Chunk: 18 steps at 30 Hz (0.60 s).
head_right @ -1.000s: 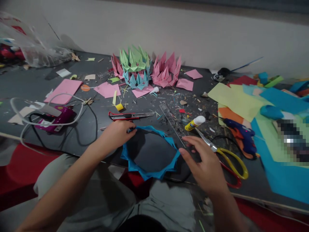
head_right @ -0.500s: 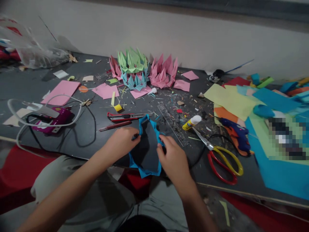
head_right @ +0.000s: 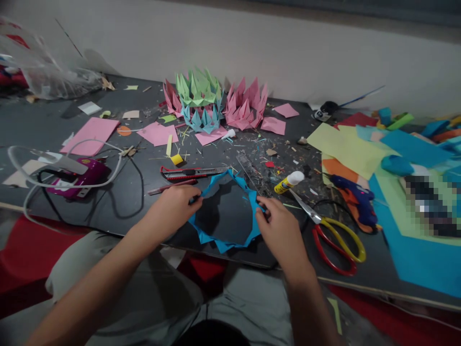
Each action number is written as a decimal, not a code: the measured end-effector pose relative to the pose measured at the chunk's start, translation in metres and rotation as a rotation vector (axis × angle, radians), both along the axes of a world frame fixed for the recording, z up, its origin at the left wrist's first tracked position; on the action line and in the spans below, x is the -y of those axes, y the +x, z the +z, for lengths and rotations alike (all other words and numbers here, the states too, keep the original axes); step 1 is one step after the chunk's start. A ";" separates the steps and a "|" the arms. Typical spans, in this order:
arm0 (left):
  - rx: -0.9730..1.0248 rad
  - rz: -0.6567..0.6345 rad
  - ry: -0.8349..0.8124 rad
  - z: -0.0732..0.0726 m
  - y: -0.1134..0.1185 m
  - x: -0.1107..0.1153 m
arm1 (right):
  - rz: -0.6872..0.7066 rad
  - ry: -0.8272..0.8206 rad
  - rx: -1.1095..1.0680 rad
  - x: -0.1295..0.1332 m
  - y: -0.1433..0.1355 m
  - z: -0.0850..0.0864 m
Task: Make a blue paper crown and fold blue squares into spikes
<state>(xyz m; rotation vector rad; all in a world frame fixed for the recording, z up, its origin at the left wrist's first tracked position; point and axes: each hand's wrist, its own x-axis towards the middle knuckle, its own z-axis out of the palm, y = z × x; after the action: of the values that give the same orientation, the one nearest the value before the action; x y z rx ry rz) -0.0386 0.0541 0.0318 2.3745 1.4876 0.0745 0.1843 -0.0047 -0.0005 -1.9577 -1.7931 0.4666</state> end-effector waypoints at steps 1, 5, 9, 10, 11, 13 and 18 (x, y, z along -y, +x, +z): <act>0.015 -0.023 -0.001 0.000 0.001 0.001 | -0.002 -0.010 -0.012 0.000 0.000 0.001; 0.088 -0.162 -0.009 -0.006 0.009 0.008 | 0.172 -0.006 -0.096 0.002 -0.016 0.003; 0.101 -0.203 -0.009 -0.010 0.015 0.013 | 0.384 0.043 -0.096 0.003 -0.032 0.002; 0.086 -0.183 -0.012 -0.009 0.015 0.013 | 0.385 0.058 -0.080 0.002 -0.032 0.001; 0.060 -0.150 -0.018 -0.008 0.015 0.014 | 0.374 0.076 -0.059 0.001 -0.031 0.001; -0.003 -0.040 -0.019 -0.006 0.012 0.013 | 0.349 0.114 -0.009 -0.003 -0.024 0.001; 0.082 0.144 0.339 -0.001 0.005 0.007 | 0.422 0.112 0.047 -0.023 -0.005 0.008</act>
<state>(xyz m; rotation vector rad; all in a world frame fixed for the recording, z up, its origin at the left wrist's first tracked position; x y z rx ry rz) -0.0334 0.0470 0.0304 2.4756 1.7184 0.4894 0.1795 0.0183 0.0073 -1.5259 -2.2189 0.4413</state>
